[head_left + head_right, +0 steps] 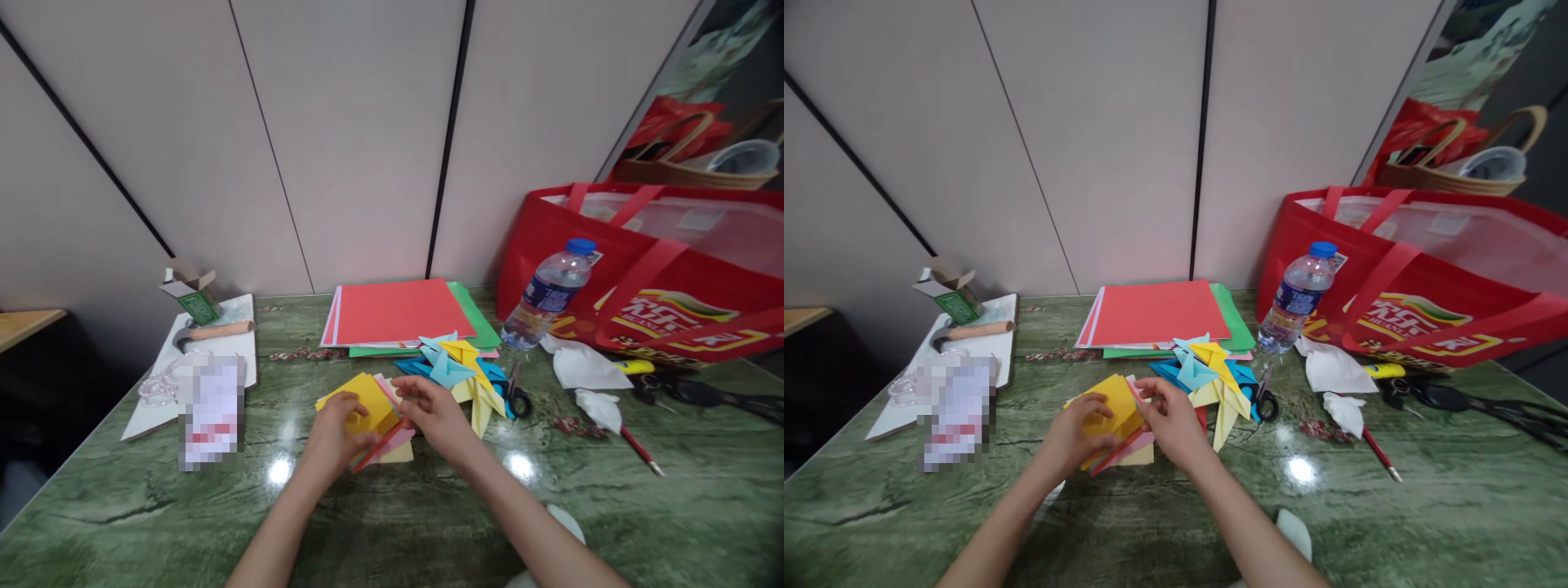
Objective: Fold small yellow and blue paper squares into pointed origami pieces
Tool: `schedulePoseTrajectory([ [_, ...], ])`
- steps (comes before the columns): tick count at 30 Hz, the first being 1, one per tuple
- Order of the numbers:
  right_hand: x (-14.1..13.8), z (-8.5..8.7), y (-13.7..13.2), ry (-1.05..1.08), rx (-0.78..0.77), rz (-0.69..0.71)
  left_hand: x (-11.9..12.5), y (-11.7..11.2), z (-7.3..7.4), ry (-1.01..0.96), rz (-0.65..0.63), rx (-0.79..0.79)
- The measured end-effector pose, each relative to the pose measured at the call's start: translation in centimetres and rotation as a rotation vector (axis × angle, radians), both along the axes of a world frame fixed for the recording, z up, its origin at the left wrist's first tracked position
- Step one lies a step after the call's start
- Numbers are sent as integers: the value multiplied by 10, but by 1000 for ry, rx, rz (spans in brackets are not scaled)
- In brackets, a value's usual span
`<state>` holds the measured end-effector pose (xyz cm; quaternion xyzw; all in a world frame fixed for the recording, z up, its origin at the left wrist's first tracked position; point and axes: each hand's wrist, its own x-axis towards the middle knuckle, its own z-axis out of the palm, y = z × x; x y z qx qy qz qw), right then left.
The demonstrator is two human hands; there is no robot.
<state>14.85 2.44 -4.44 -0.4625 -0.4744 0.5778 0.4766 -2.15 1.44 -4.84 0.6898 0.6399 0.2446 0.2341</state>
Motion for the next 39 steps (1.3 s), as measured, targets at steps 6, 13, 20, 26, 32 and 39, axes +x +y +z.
schedulePoseTrajectory([
  [6, 0, -5, 0, -18, -42, 80, -1, 2, 1, 8, 31, 129],
  [13, 0, 3, -5, 107, 14, 168, 5, -9, 27, -54, -215, 448],
  [20, -1, 9, -2, 84, 111, -55, 5, -10, 32, -337, -56, 537],
  [26, -2, 13, -5, 138, 85, -71, 8, -4, 29, -1016, 134, 78],
  [32, -6, 9, -6, 172, 55, -60, 20, -9, 31, -1243, 96, -121],
  [39, -7, 11, -7, 172, 39, -67, 21, -12, 30, -1213, 100, -139],
])
